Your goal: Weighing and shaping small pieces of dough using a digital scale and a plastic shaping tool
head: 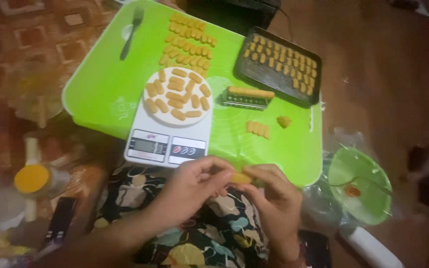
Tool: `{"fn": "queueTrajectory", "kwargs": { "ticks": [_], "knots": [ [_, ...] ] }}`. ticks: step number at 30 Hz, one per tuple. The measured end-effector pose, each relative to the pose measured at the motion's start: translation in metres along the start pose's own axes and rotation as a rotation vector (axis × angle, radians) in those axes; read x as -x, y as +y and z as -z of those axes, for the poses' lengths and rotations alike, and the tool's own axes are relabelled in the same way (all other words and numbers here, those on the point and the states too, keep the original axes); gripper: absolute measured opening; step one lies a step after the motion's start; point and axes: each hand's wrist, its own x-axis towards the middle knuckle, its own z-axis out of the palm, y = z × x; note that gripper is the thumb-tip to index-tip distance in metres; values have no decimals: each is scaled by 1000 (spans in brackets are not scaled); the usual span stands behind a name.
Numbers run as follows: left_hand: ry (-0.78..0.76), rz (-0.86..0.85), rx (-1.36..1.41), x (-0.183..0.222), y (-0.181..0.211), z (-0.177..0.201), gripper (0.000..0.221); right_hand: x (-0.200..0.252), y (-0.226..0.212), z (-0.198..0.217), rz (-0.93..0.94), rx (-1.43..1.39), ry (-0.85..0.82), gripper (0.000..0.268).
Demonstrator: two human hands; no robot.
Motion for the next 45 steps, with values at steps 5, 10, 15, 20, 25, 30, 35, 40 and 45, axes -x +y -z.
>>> {"fn": "queueTrajectory", "kwargs": {
  "ticks": [5,10,15,20,25,30,35,40,45],
  "knots": [
    [-78,-27,-4,12,-1,0,30,8,-2,-7,133,284,-40,33],
    [-38,-16,64,8,-35,0,20,11,9,-15,159,376,-134,42],
    [-37,28,87,3,-56,0,13,8,16,-22,170,343,-220,34],
    [-70,6,154,-3,-68,11,22,-3,29,-28,275,392,-265,30],
    [-45,18,308,-14,-80,23,12,-6,44,-39,222,315,-233,44],
    [119,-5,-85,-29,-9,84,27,-18,52,-22,-3,532,-273,78],
    [414,171,-424,-54,25,147,19,-31,70,-15,109,441,-81,51],
    [408,87,-529,-91,14,169,20,-30,92,-4,67,486,39,37],
    [269,321,-567,-90,50,152,19,-29,87,0,-51,466,75,33]
  ]
}}
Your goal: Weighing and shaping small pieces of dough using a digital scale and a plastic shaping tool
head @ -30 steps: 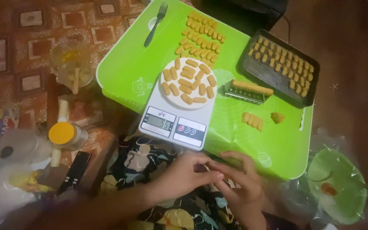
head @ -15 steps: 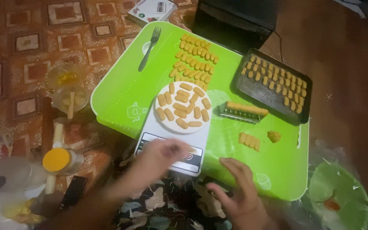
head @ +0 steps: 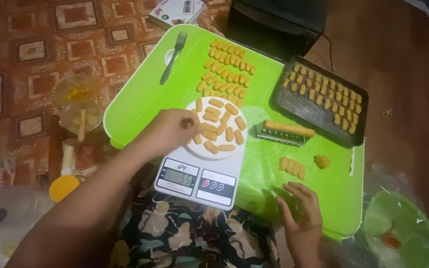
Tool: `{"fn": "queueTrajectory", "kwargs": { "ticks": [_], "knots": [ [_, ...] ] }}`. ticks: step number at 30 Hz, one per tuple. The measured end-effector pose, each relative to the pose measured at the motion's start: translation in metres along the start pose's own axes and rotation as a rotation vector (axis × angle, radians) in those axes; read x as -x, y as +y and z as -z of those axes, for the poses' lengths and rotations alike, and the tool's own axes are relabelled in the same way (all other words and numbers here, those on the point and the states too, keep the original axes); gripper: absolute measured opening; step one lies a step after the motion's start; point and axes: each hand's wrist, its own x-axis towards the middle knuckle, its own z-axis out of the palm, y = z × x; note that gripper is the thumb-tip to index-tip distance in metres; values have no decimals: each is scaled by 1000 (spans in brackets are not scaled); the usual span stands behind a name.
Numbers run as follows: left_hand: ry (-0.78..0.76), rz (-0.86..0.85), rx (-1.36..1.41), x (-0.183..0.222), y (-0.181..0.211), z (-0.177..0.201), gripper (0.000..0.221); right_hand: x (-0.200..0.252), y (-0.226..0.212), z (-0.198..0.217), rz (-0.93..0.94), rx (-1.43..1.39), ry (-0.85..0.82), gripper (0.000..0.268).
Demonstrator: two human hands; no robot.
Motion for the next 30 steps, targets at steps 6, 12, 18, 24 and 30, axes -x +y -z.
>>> {"fn": "queueTrajectory", "kwargs": {
  "ticks": [6,12,18,24,30],
  "knots": [
    [390,-381,-198,-38,-41,-8,37,2,9,-1,-22,-80,47,31],
    [565,-398,131,-6,-76,15,20,-4,7,15,-253,41,116,16],
    [554,-86,262,18,-141,15,25,-4,62,32,-334,97,224,18],
    [584,-10,326,36,-161,17,22,-7,67,44,-251,266,291,11],
    [600,-10,463,40,-163,18,18,-12,150,48,-103,431,332,6]
  ]
}}
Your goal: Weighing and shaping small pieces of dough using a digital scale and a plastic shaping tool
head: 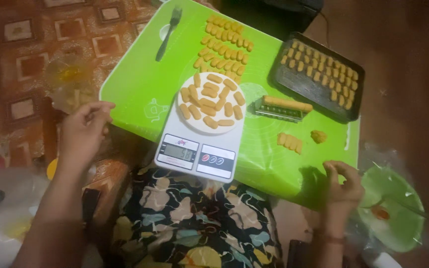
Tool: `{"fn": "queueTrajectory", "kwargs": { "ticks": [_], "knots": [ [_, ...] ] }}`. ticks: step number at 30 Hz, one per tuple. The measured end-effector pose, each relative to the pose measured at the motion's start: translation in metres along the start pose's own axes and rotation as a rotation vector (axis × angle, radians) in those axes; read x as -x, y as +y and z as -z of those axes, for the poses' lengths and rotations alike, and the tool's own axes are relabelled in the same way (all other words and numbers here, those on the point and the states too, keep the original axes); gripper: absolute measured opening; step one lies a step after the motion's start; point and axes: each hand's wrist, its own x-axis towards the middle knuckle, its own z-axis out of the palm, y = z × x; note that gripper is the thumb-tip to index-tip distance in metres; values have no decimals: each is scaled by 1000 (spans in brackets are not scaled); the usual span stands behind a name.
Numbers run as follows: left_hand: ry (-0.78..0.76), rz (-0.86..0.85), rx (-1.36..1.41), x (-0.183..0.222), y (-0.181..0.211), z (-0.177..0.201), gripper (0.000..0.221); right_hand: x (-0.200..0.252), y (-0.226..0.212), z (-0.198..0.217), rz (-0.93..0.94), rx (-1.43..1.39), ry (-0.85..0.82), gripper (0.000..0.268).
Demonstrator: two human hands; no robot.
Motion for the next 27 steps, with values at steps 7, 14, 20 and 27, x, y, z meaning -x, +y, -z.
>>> {"fn": "queueTrajectory", "kwargs": {
  "ticks": [7,14,20,27],
  "knots": [
    [-106,-165,-148,-42,-86,3,24,-20,-36,-1,1,-191,-292,32],
    [-216,-347,-73,-87,-189,3,37,-38,-121,17,-254,-27,-628,41],
    [-172,-247,-38,-106,-202,-1,25,-35,-101,-6,10,157,-565,40],
    [-184,-193,-46,-52,-139,-9,31,-45,-114,5,-59,-3,-605,27]
  ]
}}
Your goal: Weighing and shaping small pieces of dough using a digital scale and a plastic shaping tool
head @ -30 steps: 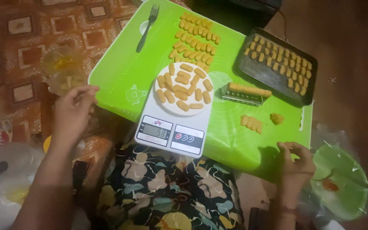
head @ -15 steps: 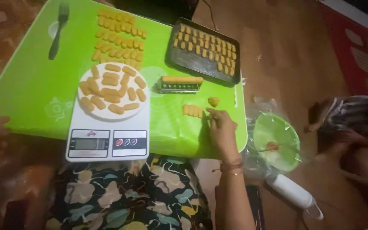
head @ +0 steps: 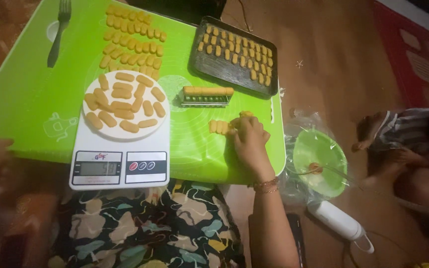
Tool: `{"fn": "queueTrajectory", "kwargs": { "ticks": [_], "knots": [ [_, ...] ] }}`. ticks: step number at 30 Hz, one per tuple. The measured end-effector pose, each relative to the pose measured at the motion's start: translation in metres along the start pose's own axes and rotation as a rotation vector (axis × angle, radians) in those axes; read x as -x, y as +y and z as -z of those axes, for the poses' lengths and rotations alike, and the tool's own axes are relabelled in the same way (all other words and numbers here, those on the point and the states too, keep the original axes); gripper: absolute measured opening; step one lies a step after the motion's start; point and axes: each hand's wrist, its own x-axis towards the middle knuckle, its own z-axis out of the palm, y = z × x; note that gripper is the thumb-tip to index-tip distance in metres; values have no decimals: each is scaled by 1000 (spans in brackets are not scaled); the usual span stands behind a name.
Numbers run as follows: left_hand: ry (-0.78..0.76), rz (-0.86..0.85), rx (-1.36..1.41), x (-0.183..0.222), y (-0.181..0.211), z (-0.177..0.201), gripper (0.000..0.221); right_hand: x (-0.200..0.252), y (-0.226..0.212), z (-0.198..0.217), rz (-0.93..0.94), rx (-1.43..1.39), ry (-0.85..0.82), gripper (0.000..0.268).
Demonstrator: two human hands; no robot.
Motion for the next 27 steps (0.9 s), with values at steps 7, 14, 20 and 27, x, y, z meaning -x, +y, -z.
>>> {"fn": "queueTrajectory", "kwargs": {
  "ticks": [7,14,20,27],
  "knots": [
    [11,-93,-126,11,37,-2,25,2,-11,4,-89,-163,52,9],
    [45,42,6,17,56,-14,17,13,3,11,-97,-520,162,27],
    [-90,270,-109,64,185,-59,18,53,-54,40,-358,-820,90,41],
    [-597,345,401,150,192,-156,46,123,-79,-12,-31,-748,-49,23]
  ]
}}
